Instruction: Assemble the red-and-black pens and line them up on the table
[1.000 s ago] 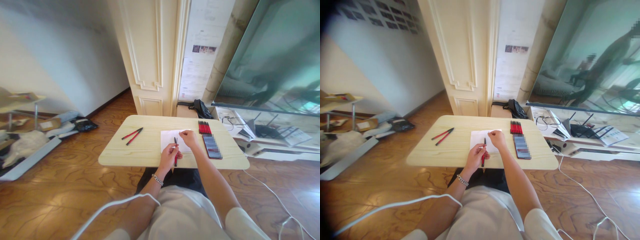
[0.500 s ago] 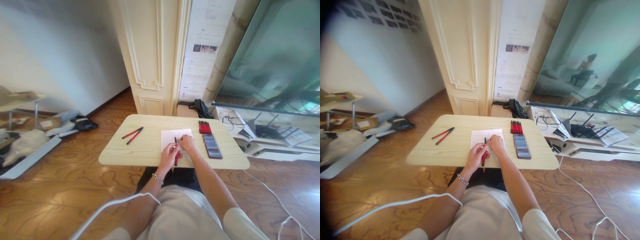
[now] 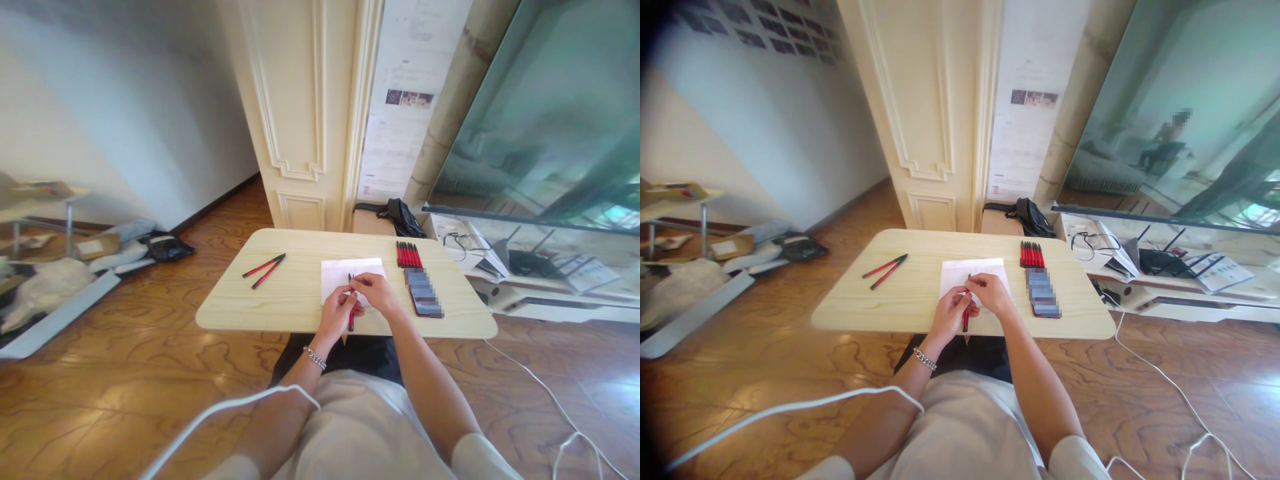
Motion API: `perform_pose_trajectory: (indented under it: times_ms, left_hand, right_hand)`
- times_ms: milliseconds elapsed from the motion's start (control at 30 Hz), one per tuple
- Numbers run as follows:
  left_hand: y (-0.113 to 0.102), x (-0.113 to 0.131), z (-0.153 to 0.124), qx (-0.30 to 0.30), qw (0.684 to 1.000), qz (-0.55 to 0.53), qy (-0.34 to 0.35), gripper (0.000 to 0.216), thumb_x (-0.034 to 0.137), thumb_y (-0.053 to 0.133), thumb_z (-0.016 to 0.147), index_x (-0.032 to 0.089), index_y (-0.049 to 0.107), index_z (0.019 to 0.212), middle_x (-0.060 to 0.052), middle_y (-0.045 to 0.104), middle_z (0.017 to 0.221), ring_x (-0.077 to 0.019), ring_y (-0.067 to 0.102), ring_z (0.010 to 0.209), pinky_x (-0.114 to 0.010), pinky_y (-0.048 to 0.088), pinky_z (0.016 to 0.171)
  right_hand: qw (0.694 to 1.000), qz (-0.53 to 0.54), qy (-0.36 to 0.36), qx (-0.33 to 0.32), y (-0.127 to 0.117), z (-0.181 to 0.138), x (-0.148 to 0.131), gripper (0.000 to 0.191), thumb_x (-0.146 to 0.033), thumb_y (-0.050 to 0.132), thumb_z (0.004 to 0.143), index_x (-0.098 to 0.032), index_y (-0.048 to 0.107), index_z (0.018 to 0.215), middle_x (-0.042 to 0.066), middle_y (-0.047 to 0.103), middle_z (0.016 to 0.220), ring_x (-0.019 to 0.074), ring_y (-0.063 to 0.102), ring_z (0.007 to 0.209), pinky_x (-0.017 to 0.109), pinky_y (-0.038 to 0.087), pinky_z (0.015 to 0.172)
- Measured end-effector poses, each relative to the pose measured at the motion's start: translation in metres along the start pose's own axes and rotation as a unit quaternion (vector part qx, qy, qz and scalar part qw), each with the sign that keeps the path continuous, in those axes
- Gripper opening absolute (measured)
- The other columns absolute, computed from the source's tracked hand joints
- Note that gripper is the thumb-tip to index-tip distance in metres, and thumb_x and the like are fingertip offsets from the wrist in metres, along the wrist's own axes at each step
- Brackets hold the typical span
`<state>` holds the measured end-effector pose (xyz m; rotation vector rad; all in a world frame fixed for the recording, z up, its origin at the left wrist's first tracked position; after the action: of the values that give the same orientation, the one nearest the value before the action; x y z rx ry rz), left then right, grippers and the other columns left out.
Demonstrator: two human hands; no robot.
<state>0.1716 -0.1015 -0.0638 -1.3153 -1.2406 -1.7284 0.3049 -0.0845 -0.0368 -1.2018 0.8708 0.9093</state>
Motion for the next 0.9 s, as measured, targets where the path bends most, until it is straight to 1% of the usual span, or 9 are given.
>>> perform_pose_trajectory:
  times_ms: [67, 133, 233, 333, 433, 533, 667, 733, 900]
  left_hand:
    - [0.000, 0.000, 0.000, -0.003, 1.000, 0.002, -0.001, 0.042, 0.047, 0.062, 0.079, 0.016, 0.056, 0.107, -0.004, 0.066, 0.071, -0.0178, 0.067, 0.060, -0.034, 0.057, 0.063]
    - [0.000, 0.001, 0.000, -0.003, 1.000, 0.007, -0.003, 0.043, 0.048, 0.062, 0.079, 0.016, 0.056, 0.107, -0.004, 0.066, 0.071, -0.0180, 0.068, 0.061, -0.034, 0.057, 0.062]
    - [0.000, 0.002, -0.001, -0.003, 1.000, 0.010, -0.003, 0.044, 0.048, 0.063, 0.078, 0.016, 0.056, 0.107, -0.003, 0.066, 0.070, -0.0180, 0.068, 0.060, -0.034, 0.057, 0.063]
    - [0.000, 0.002, -0.002, -0.003, 1.000, 0.013, -0.004, 0.045, 0.049, 0.063, 0.078, 0.016, 0.056, 0.107, -0.003, 0.066, 0.069, -0.0175, 0.067, 0.060, -0.035, 0.057, 0.064]
    - [0.001, 0.003, -0.003, 0.001, 1.000, 0.015, -0.004, 0.046, 0.050, 0.062, 0.078, 0.016, 0.057, 0.107, -0.003, 0.066, 0.068, -0.0176, 0.067, 0.061, -0.034, 0.057, 0.064]
    - [0.002, 0.005, -0.003, -0.002, 1.000, 0.016, 0.000, 0.046, 0.050, 0.062, 0.078, 0.015, 0.057, 0.108, -0.004, 0.066, 0.069, -0.0176, 0.067, 0.061, -0.034, 0.057, 0.063]
    - [0.001, 0.006, -0.003, -0.007, 1.000, 0.014, 0.001, 0.046, 0.050, 0.062, 0.078, 0.015, 0.056, 0.108, -0.004, 0.066, 0.069, -0.0170, 0.066, 0.059, -0.034, 0.057, 0.063]
    - [0.001, 0.005, -0.002, -0.009, 1.000, 0.013, -0.002, 0.046, 0.049, 0.062, 0.078, 0.015, 0.056, 0.109, -0.003, 0.066, 0.069, -0.0170, 0.066, 0.059, -0.034, 0.057, 0.063]
    - [0.000, 0.004, -0.002, -0.006, 1.000, 0.009, -0.009, 0.046, 0.048, 0.062, 0.079, 0.015, 0.055, 0.109, -0.004, 0.066, 0.070, -0.0176, 0.067, 0.060, -0.036, 0.058, 0.064]
  right_hand:
    - [1.000, 0.028, 0.006, -0.010, 0.004, -0.003, -0.001, 0.030, -0.044, 0.061, 0.074, -0.015, 0.069, 0.076, 0.001, 0.063, 0.067, 0.0128, 0.054, 0.063, 0.023, 0.039, 0.058]
    - [0.999, 0.047, 0.018, 0.002, 0.004, -0.002, -0.003, 0.030, -0.044, 0.061, 0.073, -0.015, 0.068, 0.076, 0.001, 0.063, 0.065, 0.0122, 0.053, 0.061, 0.023, 0.039, 0.056]
    - [0.994, 0.093, 0.034, 0.042, -0.004, 0.007, -0.007, 0.033, -0.046, 0.060, 0.074, -0.014, 0.068, 0.081, 0.004, 0.065, 0.072, 0.0124, 0.054, 0.062, 0.022, 0.038, 0.054]
    - [0.988, 0.113, 0.040, 0.092, -0.020, 0.021, -0.011, 0.039, -0.048, 0.058, 0.074, -0.012, 0.067, 0.086, 0.007, 0.067, 0.079, 0.0134, 0.057, 0.064, 0.021, 0.038, 0.052]
    - [0.992, 0.033, 0.054, 0.112, -0.034, 0.033, -0.007, 0.040, -0.048, 0.057, 0.074, -0.010, 0.070, 0.084, 0.007, 0.067, 0.072, 0.0142, 0.057, 0.061, 0.022, 0.037, 0.051]
    - [0.985, -0.122, 0.085, 0.088, -0.035, 0.039, 0.005, 0.036, -0.043, 0.057, 0.076, -0.011, 0.072, 0.079, 0.005, 0.067, 0.065, 0.0153, 0.058, 0.061, 0.023, 0.037, 0.053]
    - [0.950, -0.287, 0.102, 0.072, -0.024, 0.037, 0.020, 0.025, -0.036, 0.062, 0.075, -0.016, 0.075, 0.083, 0.006, 0.072, 0.080, 0.0175, 0.063, 0.076, 0.024, 0.039, 0.064]
    - [0.939, -0.322, 0.100, 0.071, -0.017, 0.035, 0.024, 0.024, -0.036, 0.063, 0.076, -0.018, 0.075, 0.085, 0.008, 0.073, 0.086, 0.0181, 0.064, 0.081, 0.024, 0.039, 0.068]
    - [0.925, -0.358, 0.101, 0.070, -0.009, 0.032, 0.022, 0.025, -0.037, 0.061, 0.079, -0.017, 0.073, 0.087, 0.011, 0.072, 0.088, 0.0188, 0.064, 0.086, 0.024, 0.039, 0.071]
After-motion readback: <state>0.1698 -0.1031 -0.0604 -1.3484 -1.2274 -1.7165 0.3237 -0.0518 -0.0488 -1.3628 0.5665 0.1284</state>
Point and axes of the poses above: each hand's wrist, its own z-axis towards the middle knuckle, its own y-axis out of the palm, x = y × z, the point moved 3 cm from there along z, towards the middle knuckle
